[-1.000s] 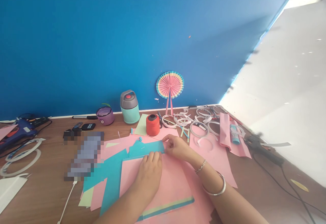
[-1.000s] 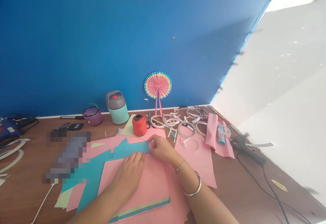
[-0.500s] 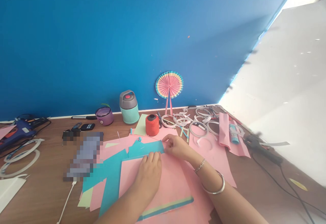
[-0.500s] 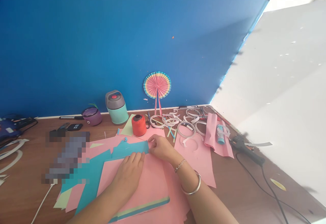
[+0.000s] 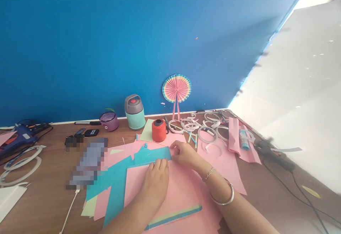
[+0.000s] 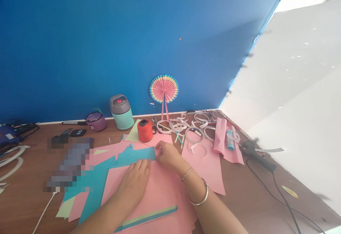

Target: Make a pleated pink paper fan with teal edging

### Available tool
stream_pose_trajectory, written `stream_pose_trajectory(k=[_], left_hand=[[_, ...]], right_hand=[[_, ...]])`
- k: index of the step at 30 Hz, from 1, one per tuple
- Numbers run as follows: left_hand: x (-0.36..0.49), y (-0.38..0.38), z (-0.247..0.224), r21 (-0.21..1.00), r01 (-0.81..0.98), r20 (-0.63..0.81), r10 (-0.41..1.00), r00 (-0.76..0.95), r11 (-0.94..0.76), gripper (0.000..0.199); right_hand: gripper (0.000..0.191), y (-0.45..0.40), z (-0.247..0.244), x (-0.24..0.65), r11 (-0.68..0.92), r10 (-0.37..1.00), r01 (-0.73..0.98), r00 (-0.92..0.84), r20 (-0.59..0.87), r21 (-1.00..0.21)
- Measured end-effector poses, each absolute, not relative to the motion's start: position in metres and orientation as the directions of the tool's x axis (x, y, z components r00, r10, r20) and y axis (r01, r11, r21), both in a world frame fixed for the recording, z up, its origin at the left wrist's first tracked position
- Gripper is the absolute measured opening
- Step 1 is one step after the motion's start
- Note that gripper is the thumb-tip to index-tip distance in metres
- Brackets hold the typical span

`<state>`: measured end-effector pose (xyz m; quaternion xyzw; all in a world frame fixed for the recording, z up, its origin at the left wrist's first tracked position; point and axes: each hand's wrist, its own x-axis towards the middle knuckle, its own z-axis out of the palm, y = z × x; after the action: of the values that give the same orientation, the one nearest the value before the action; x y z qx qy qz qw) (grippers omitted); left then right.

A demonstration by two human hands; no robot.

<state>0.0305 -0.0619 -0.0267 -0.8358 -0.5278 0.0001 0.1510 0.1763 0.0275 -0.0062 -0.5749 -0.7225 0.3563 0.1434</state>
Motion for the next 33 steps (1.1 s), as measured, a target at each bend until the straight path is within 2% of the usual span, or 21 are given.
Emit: stream_pose_trajectory(k=[5, 13, 20, 23, 26, 29, 33], left_hand=[[0.030, -0.060, -0.030, -0.264, 0.877, 0.165, 0.877, 0.450, -0.401, 0.036], [0.027, -0.061, -0.035, -0.273, 0.877, 0.204, 0.867, 0.455, -0.396, 0.044], [0.026, -0.061, -0.038, -0.263, 0.873, 0.193, 0.864, 0.465, -0.411, 0.051], [0.026, -0.060, -0.038, -0.251, 0.879, 0.186, 0.870, 0.456, -0.407, 0.051], [0.025, -0.060, -0.035, -0.250, 0.881, 0.187, 0.872, 0.452, -0.403, 0.050], [0.024, -0.061, -0.035, -0.253, 0.881, 0.215, 0.865, 0.453, -0.399, 0.049], [0.024, -0.062, -0.038, -0.271, 0.880, 0.233, 0.861, 0.453, -0.390, 0.051]], right_hand=[[0.035, 0.030, 0.000, 0.185, 0.062, 0.945, 0.804, -0.238, -0.225, -0.592], [0.035, 0.031, 0.005, 0.199, 0.035, 0.930, 0.775, -0.256, -0.263, -0.631], [0.031, 0.032, 0.005, 0.205, 0.046, 0.945, 0.797, -0.231, -0.233, -0.603], [0.024, 0.037, 0.001, 0.217, 0.022, 0.950, 0.778, -0.211, -0.229, -0.628], [0.006, 0.039, 0.002, 0.227, 0.035, 0.943, 0.690, -0.262, -0.204, -0.723], [0.024, 0.038, 0.008, 0.231, 0.074, 0.935, 0.644, -0.310, -0.172, -0.761], [0.037, 0.034, 0.013, 0.228, 0.038, 0.909, 0.654, -0.337, -0.246, -0.756]])
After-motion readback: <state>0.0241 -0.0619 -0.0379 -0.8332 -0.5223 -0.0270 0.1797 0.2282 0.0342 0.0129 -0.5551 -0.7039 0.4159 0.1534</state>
